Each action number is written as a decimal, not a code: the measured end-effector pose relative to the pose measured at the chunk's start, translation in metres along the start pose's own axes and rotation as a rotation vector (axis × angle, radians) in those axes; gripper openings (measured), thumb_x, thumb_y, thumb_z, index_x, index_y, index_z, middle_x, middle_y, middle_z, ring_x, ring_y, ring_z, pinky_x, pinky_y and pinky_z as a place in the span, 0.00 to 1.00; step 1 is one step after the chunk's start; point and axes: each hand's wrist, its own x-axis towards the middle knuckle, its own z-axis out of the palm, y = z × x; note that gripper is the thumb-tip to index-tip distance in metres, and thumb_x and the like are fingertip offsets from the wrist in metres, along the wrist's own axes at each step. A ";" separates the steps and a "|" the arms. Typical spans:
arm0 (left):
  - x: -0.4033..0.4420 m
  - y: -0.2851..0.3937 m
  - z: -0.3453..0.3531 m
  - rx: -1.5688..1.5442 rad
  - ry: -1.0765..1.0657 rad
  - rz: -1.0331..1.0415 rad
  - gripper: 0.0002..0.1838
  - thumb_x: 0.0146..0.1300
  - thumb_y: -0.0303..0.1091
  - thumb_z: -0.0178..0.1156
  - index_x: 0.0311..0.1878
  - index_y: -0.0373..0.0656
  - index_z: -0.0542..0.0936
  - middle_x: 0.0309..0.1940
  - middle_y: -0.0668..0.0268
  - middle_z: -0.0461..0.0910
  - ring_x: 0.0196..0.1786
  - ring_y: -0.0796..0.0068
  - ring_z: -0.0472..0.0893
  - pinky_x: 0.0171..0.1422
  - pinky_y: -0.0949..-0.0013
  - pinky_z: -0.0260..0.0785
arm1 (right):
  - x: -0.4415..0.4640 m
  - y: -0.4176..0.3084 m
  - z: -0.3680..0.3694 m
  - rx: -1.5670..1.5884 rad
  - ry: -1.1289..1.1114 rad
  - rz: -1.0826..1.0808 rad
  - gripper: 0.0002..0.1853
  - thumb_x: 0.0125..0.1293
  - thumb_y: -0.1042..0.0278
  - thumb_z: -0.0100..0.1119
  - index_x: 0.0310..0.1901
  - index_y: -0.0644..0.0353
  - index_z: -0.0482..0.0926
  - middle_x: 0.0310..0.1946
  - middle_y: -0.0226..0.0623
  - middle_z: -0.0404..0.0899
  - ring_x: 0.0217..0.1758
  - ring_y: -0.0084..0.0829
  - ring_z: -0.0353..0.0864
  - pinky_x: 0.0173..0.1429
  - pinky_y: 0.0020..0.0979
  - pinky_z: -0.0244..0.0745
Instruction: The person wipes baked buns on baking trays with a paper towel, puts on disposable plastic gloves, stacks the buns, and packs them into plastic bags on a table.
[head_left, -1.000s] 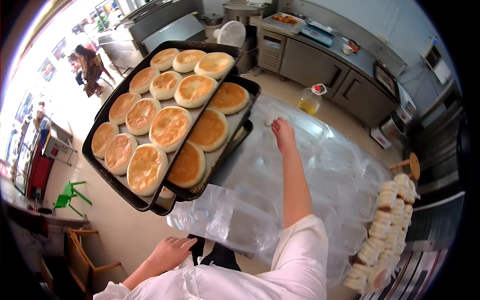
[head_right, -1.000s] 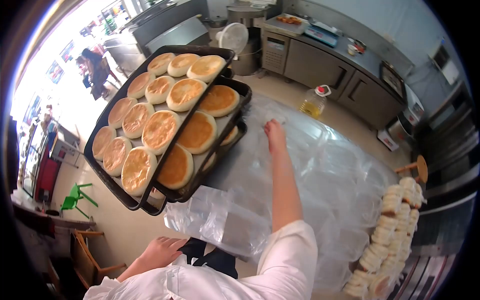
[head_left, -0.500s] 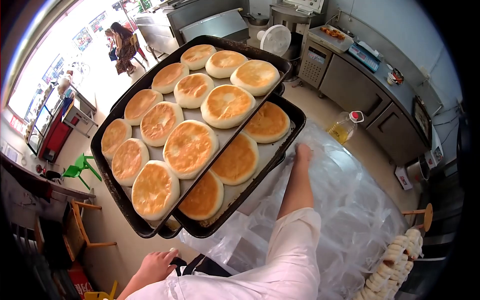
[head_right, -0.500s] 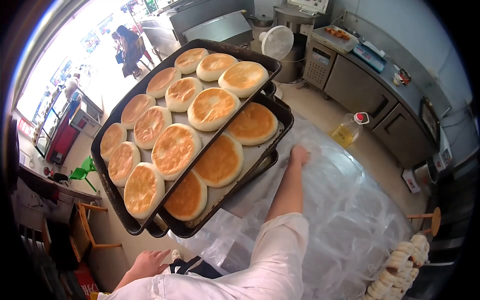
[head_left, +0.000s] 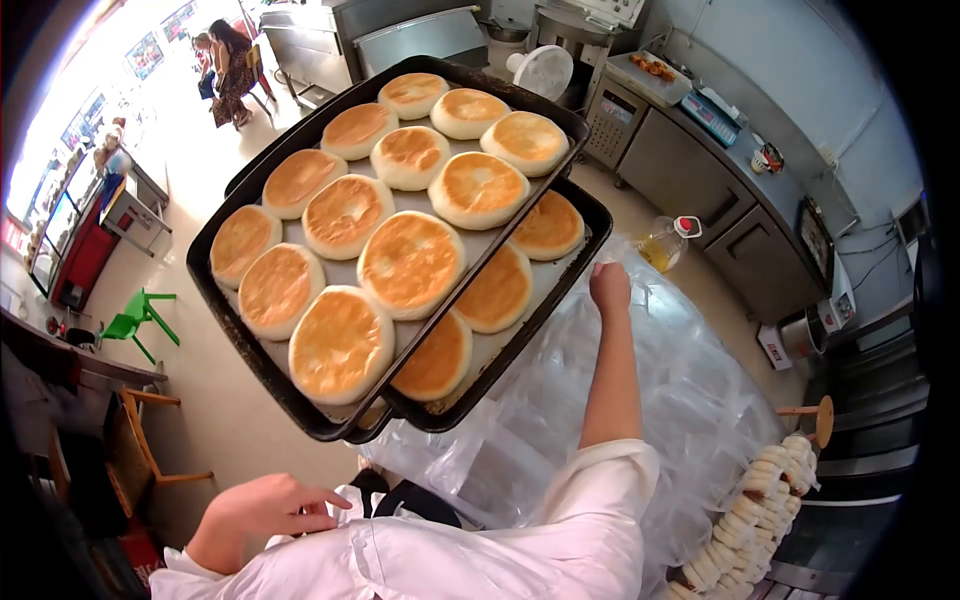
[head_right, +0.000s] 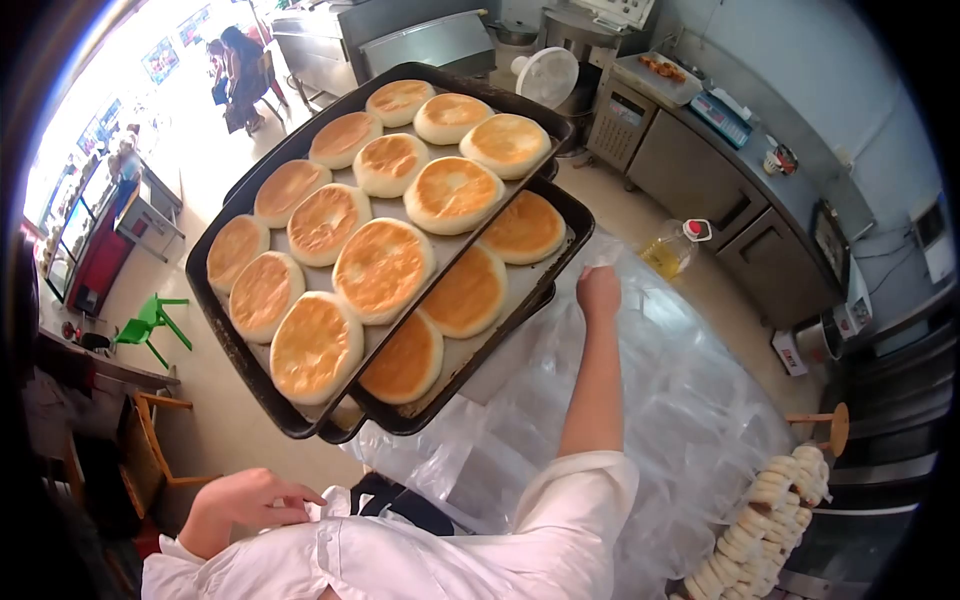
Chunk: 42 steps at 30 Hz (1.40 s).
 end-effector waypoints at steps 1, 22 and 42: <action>-0.005 -0.003 -0.004 -0.001 -0.001 0.053 0.17 0.66 0.38 0.63 0.58 0.48 0.82 0.34 0.64 0.87 0.36 0.66 0.86 0.43 0.65 0.76 | 0.000 0.000 -0.011 0.004 -0.042 -0.046 0.19 0.67 0.57 0.54 0.34 0.68 0.83 0.32 0.56 0.83 0.42 0.58 0.83 0.51 0.51 0.79; -0.005 -0.132 -0.098 -0.966 0.014 0.835 0.18 0.70 0.22 0.57 0.61 0.36 0.70 0.45 0.69 0.79 0.44 0.85 0.78 0.50 0.73 0.76 | -0.381 -0.415 -0.201 0.545 -0.025 -0.730 0.21 0.50 0.68 0.76 0.47 0.56 0.82 0.46 0.35 0.82 0.49 0.39 0.80 0.55 0.39 0.74; -0.020 -0.188 -0.161 -1.029 0.451 0.882 0.10 0.70 0.27 0.56 0.51 0.35 0.73 0.42 0.59 0.81 0.46 0.73 0.81 0.54 0.68 0.74 | -0.273 -0.417 -0.139 0.081 0.007 -0.993 0.06 0.57 0.67 0.58 0.35 0.57 0.79 0.33 0.40 0.77 0.37 0.43 0.75 0.43 0.43 0.70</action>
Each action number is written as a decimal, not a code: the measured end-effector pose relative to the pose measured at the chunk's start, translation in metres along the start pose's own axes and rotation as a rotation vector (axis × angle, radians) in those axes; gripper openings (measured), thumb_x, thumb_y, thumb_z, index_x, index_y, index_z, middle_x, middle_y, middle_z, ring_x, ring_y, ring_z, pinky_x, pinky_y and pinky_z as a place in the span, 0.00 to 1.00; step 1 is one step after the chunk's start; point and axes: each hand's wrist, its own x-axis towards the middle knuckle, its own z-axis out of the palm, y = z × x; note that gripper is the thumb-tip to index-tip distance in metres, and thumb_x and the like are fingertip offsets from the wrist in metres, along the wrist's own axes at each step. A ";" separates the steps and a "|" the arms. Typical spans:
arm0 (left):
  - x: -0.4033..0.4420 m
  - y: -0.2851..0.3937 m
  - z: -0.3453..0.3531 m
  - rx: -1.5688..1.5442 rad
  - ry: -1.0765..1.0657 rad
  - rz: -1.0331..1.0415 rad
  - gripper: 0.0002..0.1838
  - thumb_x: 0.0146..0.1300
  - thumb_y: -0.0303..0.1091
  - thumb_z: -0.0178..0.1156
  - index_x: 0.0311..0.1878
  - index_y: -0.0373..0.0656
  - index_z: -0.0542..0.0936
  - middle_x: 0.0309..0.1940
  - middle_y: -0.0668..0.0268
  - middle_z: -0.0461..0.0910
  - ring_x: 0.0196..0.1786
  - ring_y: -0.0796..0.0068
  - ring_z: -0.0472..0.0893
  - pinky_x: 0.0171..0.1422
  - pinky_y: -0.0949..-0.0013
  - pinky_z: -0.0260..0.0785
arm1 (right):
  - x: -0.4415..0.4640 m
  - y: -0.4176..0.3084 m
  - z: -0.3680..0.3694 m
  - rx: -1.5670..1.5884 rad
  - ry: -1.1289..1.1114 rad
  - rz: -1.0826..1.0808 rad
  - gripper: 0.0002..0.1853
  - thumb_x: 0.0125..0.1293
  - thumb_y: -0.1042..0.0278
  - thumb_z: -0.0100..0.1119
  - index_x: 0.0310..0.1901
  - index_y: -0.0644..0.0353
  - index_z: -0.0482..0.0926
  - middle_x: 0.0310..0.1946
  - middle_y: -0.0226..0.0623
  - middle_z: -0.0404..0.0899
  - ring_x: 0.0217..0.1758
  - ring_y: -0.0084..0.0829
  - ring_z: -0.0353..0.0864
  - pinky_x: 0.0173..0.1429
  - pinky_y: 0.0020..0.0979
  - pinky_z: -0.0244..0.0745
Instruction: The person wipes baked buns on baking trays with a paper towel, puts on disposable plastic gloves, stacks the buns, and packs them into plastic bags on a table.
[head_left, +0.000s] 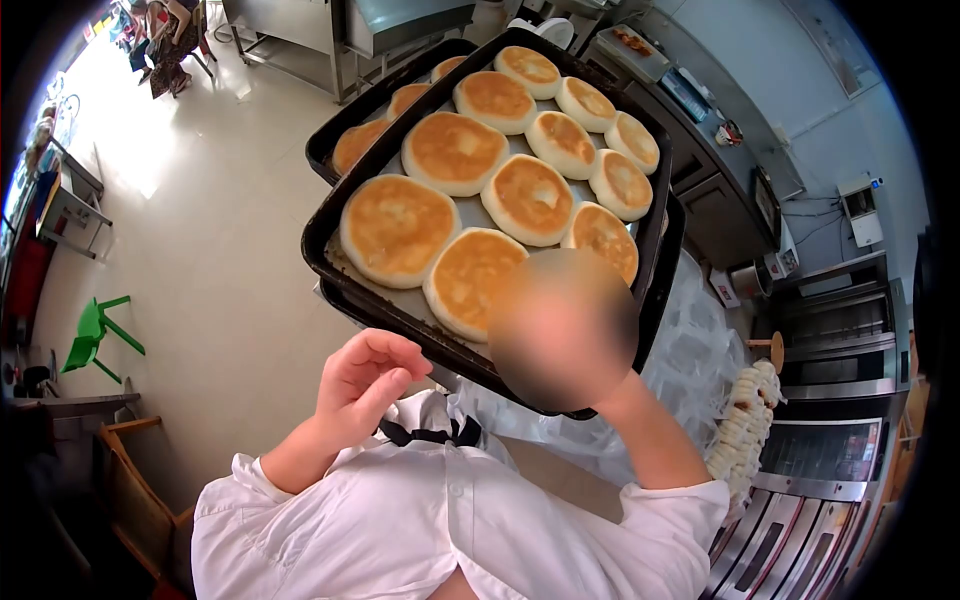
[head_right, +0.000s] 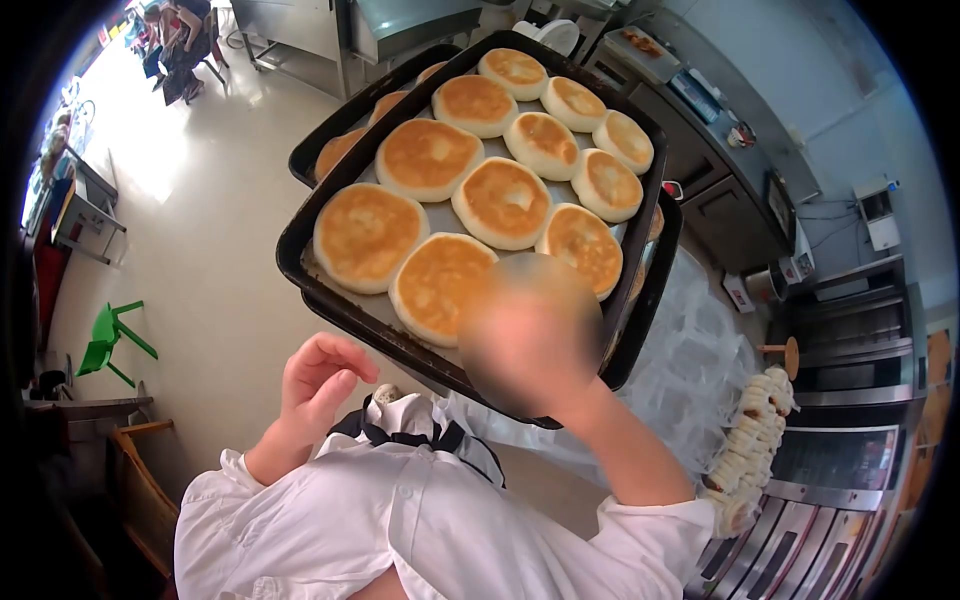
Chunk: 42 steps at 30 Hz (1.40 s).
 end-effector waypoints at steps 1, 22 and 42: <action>0.000 0.000 -0.001 0.041 0.027 0.013 0.10 0.70 0.28 0.57 0.51 0.35 0.73 0.42 0.59 0.81 0.45 0.73 0.81 0.53 0.68 0.74 | 0.001 0.002 -0.006 0.057 -0.088 -0.003 0.07 0.57 0.67 0.58 0.36 0.57 0.79 0.34 0.40 0.77 0.38 0.42 0.75 0.44 0.43 0.70; -0.011 -0.002 -0.015 -0.013 0.161 0.163 0.09 0.67 0.17 0.53 0.50 0.32 0.75 0.44 0.61 0.81 0.47 0.77 0.81 0.54 0.74 0.74 | 0.070 -0.009 -0.008 0.302 -0.341 -0.021 0.10 0.56 0.64 0.59 0.38 0.57 0.80 0.36 0.41 0.79 0.42 0.41 0.78 0.49 0.37 0.75; 0.013 -0.006 0.003 0.144 0.044 0.256 0.10 0.63 0.13 0.50 0.45 0.32 0.77 0.40 0.58 0.80 0.42 0.74 0.79 0.48 0.73 0.72 | -0.012 0.012 -0.040 0.203 -0.188 0.276 0.11 0.50 0.74 0.59 0.37 0.60 0.84 0.31 0.41 0.78 0.37 0.42 0.78 0.41 0.40 0.75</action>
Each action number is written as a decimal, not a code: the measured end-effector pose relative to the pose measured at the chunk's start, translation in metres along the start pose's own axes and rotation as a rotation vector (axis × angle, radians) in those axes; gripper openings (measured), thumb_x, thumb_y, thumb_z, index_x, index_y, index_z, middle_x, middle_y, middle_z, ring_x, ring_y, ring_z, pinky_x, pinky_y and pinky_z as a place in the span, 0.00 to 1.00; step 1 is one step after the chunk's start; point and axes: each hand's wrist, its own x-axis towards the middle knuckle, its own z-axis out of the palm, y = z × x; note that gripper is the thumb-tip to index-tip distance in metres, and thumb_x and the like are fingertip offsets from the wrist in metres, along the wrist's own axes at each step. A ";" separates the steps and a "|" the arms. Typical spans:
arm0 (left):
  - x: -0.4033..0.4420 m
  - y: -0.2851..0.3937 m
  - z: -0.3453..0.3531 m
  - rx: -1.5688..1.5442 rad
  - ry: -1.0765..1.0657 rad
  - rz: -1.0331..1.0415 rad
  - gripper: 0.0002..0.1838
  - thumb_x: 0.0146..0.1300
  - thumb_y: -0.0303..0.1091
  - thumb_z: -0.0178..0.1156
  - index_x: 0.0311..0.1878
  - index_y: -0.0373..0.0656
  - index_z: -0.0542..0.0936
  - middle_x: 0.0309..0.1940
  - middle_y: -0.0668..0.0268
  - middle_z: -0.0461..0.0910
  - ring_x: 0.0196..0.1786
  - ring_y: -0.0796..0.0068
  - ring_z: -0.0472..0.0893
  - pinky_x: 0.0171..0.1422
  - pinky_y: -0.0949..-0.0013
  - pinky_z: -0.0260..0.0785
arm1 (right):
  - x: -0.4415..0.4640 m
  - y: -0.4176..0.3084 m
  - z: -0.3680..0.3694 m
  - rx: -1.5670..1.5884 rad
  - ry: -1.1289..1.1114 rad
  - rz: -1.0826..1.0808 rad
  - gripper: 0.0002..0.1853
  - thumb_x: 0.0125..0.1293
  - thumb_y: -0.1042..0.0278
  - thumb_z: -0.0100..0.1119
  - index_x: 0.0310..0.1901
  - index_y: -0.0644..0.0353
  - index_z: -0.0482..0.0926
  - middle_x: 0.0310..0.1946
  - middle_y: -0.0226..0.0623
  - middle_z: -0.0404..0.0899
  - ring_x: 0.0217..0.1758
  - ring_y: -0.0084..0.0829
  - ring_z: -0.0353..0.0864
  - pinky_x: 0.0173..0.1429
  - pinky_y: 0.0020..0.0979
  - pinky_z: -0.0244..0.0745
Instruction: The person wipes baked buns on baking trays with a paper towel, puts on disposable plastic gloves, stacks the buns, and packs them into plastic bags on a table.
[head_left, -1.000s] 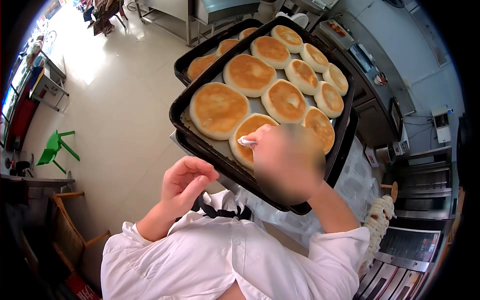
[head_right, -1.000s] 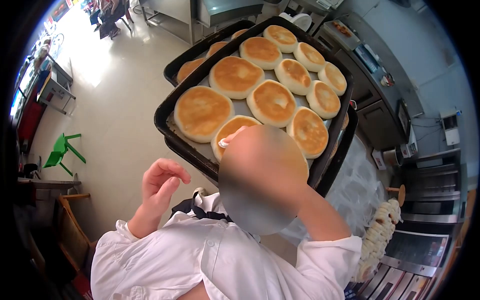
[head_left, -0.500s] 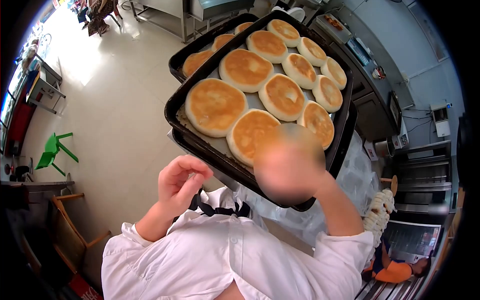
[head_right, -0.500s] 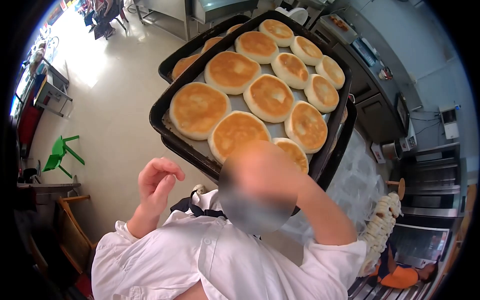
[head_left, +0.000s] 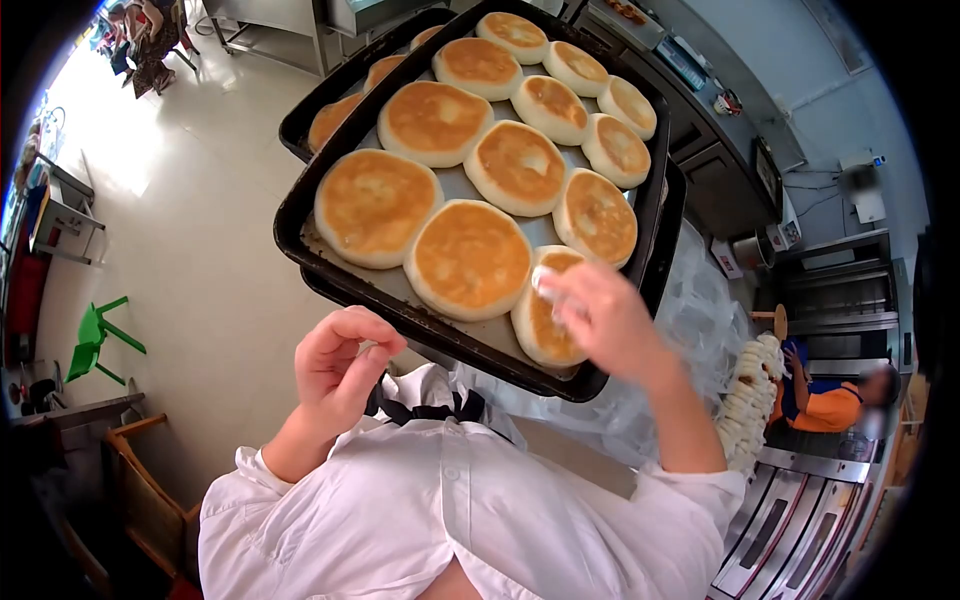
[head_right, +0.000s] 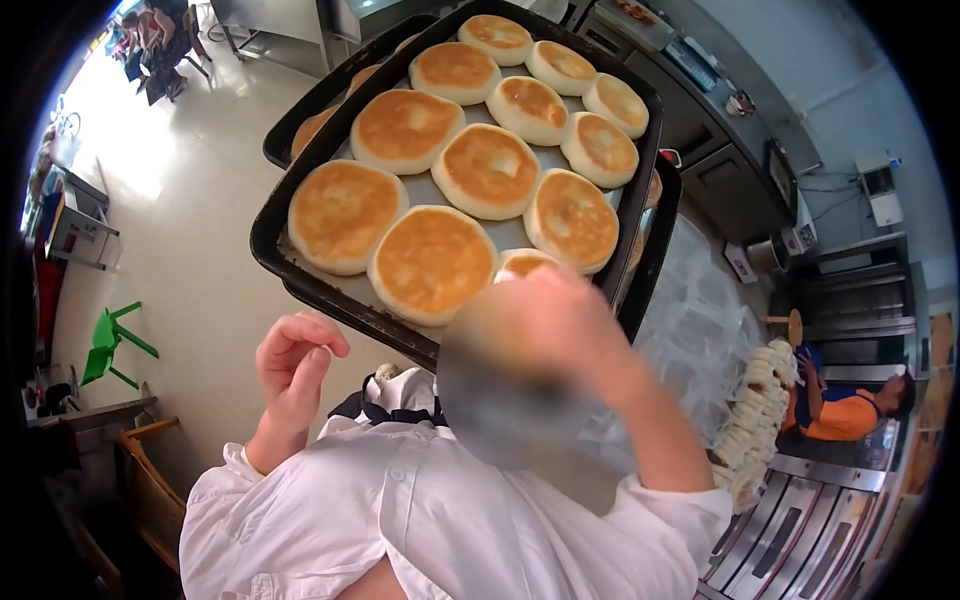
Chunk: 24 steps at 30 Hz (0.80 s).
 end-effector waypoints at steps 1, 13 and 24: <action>0.001 0.001 0.002 0.020 -0.016 0.004 0.10 0.63 0.13 0.51 0.45 0.32 0.77 0.40 0.58 0.79 0.42 0.74 0.79 0.48 0.73 0.72 | -0.006 -0.004 -0.005 0.002 -0.002 -0.002 0.11 0.50 0.74 0.59 0.37 0.60 0.84 0.31 0.41 0.78 0.37 0.42 0.78 0.41 0.40 0.75; 0.011 0.003 0.020 0.103 -0.047 0.033 0.04 0.68 0.25 0.53 0.43 0.36 0.74 0.34 0.59 0.77 0.37 0.71 0.75 0.43 0.70 0.67 | -0.042 -0.003 -0.020 0.083 -0.348 0.054 0.09 0.53 0.79 0.57 0.35 0.61 0.84 0.25 0.39 0.75 0.32 0.40 0.78 0.38 0.37 0.74; 0.003 0.000 0.022 0.033 -0.046 0.030 0.09 0.61 0.13 0.51 0.42 0.32 0.76 0.36 0.58 0.80 0.40 0.71 0.78 0.46 0.72 0.70 | -0.036 -0.004 -0.004 0.138 -0.158 0.085 0.09 0.54 0.78 0.57 0.36 0.61 0.85 0.28 0.38 0.78 0.34 0.39 0.78 0.41 0.37 0.75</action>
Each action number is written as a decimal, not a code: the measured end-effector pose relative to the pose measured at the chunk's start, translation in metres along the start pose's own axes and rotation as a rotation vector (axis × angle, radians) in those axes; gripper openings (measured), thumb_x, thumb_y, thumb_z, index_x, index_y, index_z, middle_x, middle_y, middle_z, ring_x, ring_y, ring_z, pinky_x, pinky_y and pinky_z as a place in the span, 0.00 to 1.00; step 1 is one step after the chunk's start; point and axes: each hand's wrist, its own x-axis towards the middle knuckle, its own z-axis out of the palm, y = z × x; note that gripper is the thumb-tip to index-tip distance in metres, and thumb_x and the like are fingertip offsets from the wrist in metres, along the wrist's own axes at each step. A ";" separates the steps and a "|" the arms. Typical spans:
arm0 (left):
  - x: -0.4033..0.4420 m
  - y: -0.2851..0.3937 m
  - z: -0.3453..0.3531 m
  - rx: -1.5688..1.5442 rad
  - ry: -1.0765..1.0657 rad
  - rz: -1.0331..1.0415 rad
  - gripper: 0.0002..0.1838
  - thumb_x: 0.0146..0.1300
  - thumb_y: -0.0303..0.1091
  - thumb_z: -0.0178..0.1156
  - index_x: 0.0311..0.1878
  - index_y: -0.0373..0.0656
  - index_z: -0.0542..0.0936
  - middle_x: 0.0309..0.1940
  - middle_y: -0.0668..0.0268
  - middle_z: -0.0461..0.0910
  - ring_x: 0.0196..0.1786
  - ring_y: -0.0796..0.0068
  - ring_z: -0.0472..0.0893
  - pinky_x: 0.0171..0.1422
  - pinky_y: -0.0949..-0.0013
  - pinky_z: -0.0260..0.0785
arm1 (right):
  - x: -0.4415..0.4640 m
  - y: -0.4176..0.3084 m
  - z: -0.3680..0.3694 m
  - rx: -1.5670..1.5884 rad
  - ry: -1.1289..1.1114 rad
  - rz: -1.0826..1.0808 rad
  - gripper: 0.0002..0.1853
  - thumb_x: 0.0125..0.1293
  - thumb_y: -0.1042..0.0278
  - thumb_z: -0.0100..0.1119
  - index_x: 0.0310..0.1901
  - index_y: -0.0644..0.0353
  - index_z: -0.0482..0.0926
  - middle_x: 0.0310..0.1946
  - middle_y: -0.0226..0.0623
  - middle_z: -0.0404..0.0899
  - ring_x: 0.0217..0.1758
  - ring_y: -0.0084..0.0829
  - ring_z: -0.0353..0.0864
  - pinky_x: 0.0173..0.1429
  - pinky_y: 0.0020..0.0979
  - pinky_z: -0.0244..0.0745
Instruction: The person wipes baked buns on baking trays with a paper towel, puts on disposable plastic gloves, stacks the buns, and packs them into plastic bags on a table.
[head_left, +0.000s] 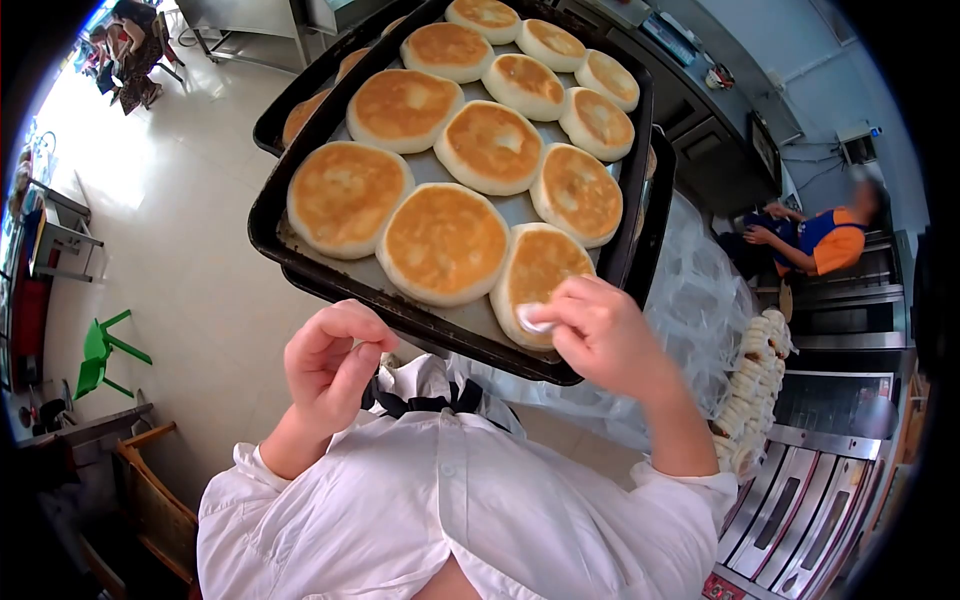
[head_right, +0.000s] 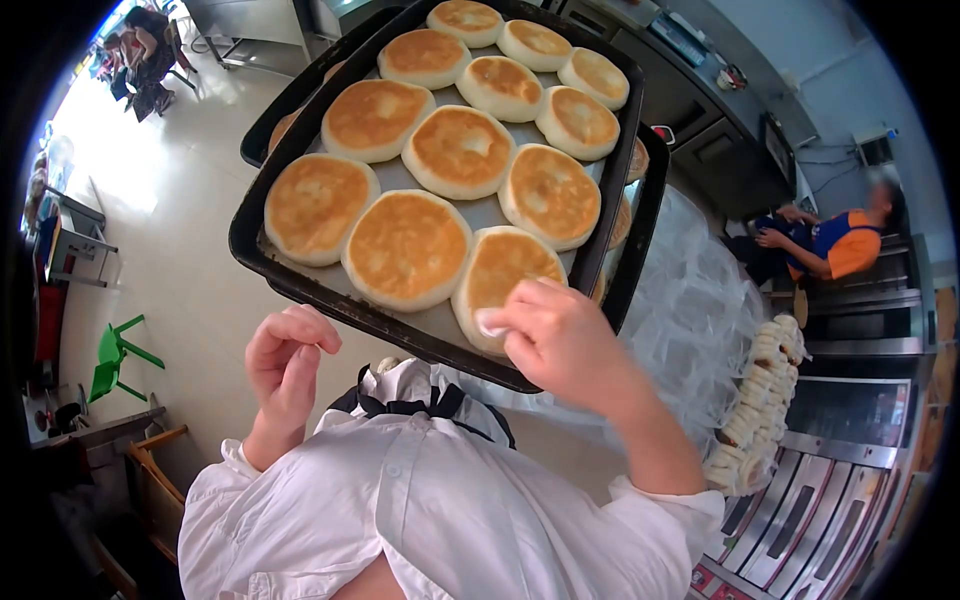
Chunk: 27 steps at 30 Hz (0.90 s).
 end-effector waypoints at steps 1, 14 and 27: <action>0.001 0.000 0.002 0.001 0.002 -0.012 0.09 0.61 0.12 0.51 0.42 0.33 0.76 0.36 0.58 0.80 0.40 0.71 0.78 0.46 0.72 0.70 | 0.003 0.002 0.009 0.049 0.188 -0.116 0.06 0.55 0.76 0.58 0.34 0.61 0.84 0.28 0.39 0.77 0.34 0.40 0.78 0.42 0.37 0.75; 0.002 -0.003 0.003 -0.023 -0.061 0.009 0.10 0.59 0.12 0.51 0.41 0.33 0.77 0.35 0.58 0.81 0.38 0.71 0.78 0.44 0.71 0.71 | 0.001 0.025 0.009 -0.242 0.340 -0.021 0.13 0.54 0.81 0.60 0.42 0.61 0.82 0.34 0.38 0.78 0.40 0.40 0.78 0.45 0.40 0.76; 0.004 -0.003 0.008 0.040 -0.085 -0.007 0.02 0.66 0.23 0.56 0.40 0.36 0.76 0.33 0.61 0.79 0.38 0.71 0.76 0.44 0.70 0.69 | 0.015 0.027 0.017 -0.179 0.361 -0.045 0.14 0.58 0.81 0.61 0.46 0.60 0.83 0.38 0.37 0.79 0.42 0.39 0.79 0.49 0.37 0.76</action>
